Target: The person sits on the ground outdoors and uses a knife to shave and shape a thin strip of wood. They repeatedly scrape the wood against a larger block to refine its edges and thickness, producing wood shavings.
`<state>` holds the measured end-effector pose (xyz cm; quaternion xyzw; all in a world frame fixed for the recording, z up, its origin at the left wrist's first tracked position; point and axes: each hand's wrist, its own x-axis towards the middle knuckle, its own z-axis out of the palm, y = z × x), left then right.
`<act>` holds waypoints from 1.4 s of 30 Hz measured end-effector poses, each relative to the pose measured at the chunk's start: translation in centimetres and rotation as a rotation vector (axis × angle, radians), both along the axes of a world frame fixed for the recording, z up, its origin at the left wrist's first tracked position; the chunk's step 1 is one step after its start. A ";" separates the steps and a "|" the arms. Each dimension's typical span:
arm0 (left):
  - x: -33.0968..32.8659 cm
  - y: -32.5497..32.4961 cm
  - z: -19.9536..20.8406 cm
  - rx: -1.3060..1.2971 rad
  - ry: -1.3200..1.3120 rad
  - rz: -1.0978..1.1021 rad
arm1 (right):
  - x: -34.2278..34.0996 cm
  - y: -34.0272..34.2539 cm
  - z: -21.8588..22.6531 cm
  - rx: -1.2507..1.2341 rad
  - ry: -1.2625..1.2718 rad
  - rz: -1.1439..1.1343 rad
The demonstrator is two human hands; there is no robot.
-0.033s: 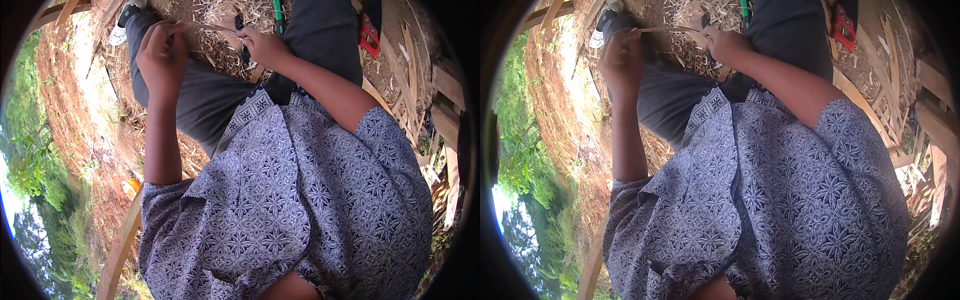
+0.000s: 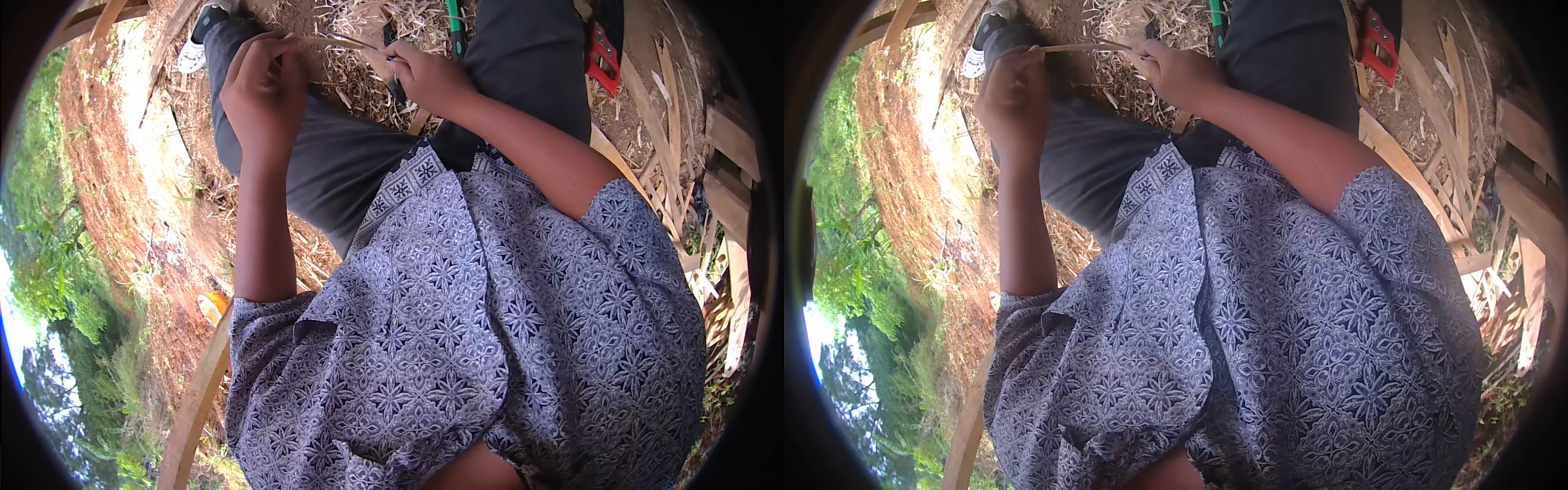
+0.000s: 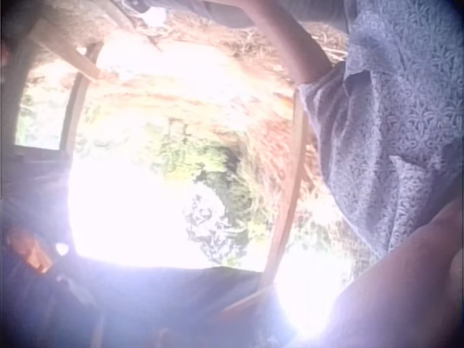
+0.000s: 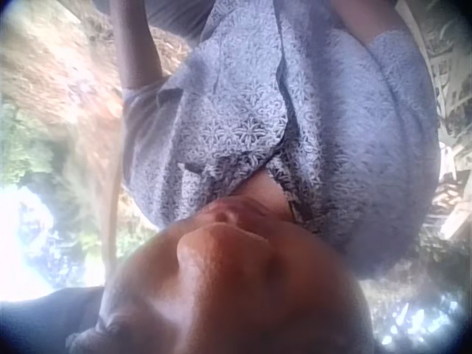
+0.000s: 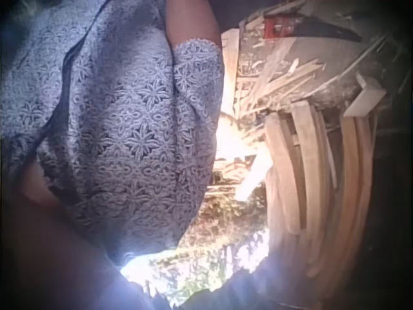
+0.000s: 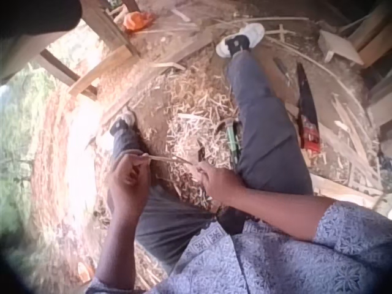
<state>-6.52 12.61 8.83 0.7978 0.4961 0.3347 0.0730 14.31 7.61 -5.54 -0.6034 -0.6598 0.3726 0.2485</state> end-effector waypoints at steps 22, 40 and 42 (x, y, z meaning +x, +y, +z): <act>0.4 -0.8 0.3 -0.035 -0.015 -0.030 | 0.4 -2.1 3.1 -0.106 0.200 0.021; -0.6 -0.9 0.3 -0.018 -0.007 -0.042 | -0.9 -0.2 2.9 -0.146 0.183 -0.010; -0.6 -0.8 0.4 -0.026 -0.002 -0.032 | -0.6 0.7 3.2 -0.131 0.183 0.029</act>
